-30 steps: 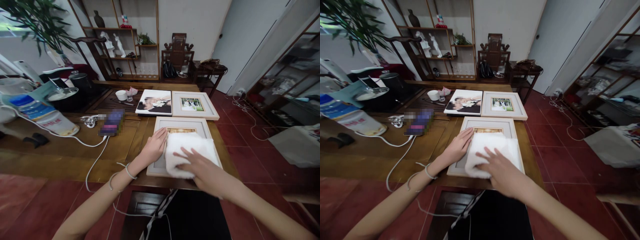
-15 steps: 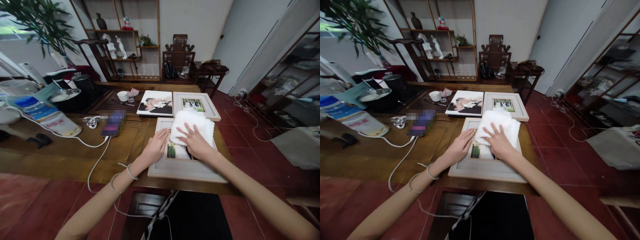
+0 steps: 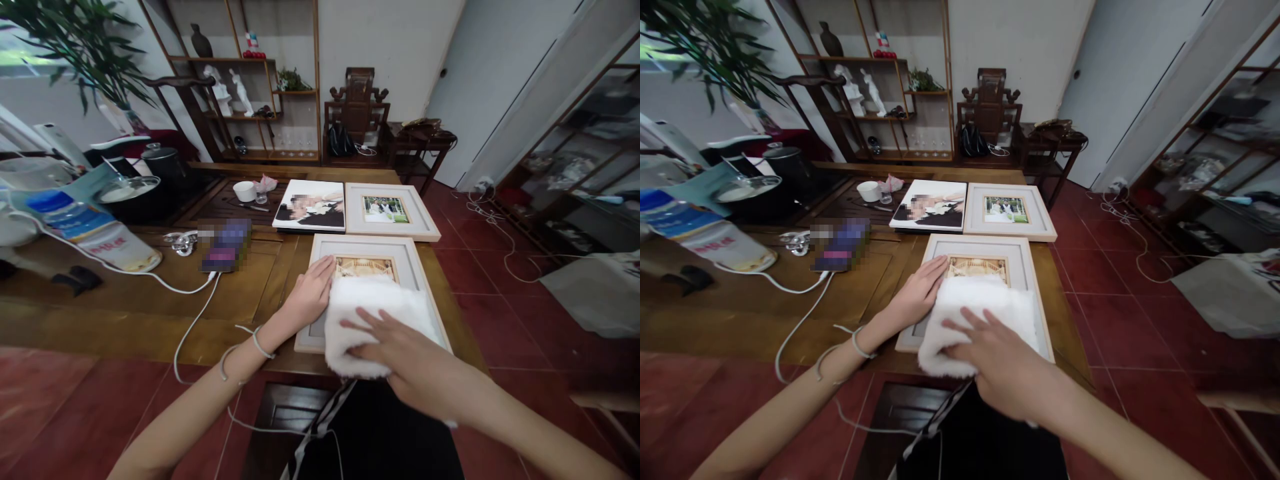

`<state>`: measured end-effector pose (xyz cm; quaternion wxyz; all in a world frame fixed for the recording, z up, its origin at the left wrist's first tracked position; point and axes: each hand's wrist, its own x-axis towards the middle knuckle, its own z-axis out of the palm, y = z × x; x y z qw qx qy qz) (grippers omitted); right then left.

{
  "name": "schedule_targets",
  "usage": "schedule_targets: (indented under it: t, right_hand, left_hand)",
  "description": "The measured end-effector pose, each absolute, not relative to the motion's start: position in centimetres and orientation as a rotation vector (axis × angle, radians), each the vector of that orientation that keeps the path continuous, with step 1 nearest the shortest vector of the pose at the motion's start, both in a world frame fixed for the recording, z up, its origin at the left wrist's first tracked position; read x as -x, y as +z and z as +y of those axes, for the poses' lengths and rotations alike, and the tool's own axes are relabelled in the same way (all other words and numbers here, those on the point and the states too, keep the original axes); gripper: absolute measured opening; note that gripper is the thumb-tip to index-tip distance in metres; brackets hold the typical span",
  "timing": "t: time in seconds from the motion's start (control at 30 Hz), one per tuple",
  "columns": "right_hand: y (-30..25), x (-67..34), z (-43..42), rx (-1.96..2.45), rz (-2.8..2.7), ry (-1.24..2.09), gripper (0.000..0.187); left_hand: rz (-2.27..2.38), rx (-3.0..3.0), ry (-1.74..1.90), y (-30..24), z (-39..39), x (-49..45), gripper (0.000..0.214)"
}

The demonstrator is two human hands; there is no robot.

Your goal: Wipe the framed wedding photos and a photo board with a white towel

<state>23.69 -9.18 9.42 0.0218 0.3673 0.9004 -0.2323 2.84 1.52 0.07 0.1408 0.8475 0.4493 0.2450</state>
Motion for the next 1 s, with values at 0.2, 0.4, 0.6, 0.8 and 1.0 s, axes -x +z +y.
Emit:
schedule_targets:
  t: [0.2, 0.4, 0.6, 0.8, 1.0]
  right_hand:
    - [5.3, -24.1, -1.3, -1.351, 2.893, 0.009, 0.066]
    - [5.7, -23.4, 3.4, -1.343, 2.872, 0.165, 0.065]
    - [6.7, -22.6, -0.8, -1.259, 2.828, -0.122, 0.066]
    - [10.4, -22.9, -9.0, -1.065, 2.759, -0.584, 0.067]
    - [10.0, -23.3, -10.0, -1.051, 2.782, -0.721, 0.074]
  left_hand:
    - [1.278, -2.455, 0.749, 0.1, 1.6, -2.9, 0.046]
    - [1.271, -2.449, 0.719, 0.5, 1.6, -2.8, 0.042]
    - [1.289, -2.428, 0.735, 0.3, 1.5, -2.9, 0.046]
    - [1.32, -2.415, 0.745, -0.1, 1.5, -3.0, 0.046]
    - [1.318, -2.426, 0.702, 0.0, 1.5, -2.9, 0.046]
